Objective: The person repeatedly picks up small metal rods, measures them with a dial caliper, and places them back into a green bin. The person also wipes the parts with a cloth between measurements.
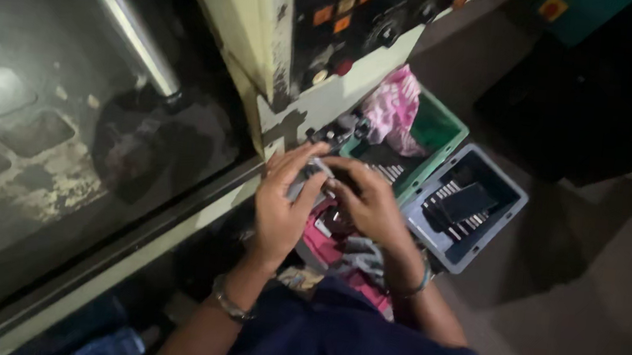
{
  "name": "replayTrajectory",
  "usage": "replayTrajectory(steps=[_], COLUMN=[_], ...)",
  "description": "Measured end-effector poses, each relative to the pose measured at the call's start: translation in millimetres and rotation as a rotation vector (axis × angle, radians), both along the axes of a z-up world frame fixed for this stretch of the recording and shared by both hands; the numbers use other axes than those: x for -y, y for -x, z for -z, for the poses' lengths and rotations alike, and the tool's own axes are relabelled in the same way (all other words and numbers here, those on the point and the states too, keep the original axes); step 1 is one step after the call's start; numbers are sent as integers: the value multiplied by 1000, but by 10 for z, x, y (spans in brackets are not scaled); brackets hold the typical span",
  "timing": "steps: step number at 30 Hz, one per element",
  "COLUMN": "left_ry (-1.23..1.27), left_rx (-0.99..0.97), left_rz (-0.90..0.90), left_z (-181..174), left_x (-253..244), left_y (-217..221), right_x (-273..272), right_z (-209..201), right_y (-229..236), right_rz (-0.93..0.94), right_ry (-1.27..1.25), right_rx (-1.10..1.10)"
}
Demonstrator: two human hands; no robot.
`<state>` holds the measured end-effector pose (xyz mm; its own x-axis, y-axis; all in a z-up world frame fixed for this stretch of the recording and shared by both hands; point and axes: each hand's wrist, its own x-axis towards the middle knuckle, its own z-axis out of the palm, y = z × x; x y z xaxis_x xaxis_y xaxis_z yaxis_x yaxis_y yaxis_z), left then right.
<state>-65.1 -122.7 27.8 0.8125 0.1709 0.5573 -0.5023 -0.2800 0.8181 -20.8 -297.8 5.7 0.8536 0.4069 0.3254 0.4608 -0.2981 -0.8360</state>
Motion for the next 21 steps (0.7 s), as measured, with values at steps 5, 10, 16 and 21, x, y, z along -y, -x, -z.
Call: replayTrajectory(steps=[5,10,16,21], left_ry=[-168,-255,-288,-296], left_rx=[25,80,102,102], left_rz=[46,-1,-42,-21], left_z=[-166,-117,19,57], left_x=[-23,-33,-33,-47], left_y=[142,165,148,138], right_x=[-24,-122,-145,-145], right_z=[-79,-67,27,146], right_y=[102,106,47,28], right_rz=[43,6,-21,20], right_ry=[-42,-188,-69,-42], right_rx=[50,103,224,239])
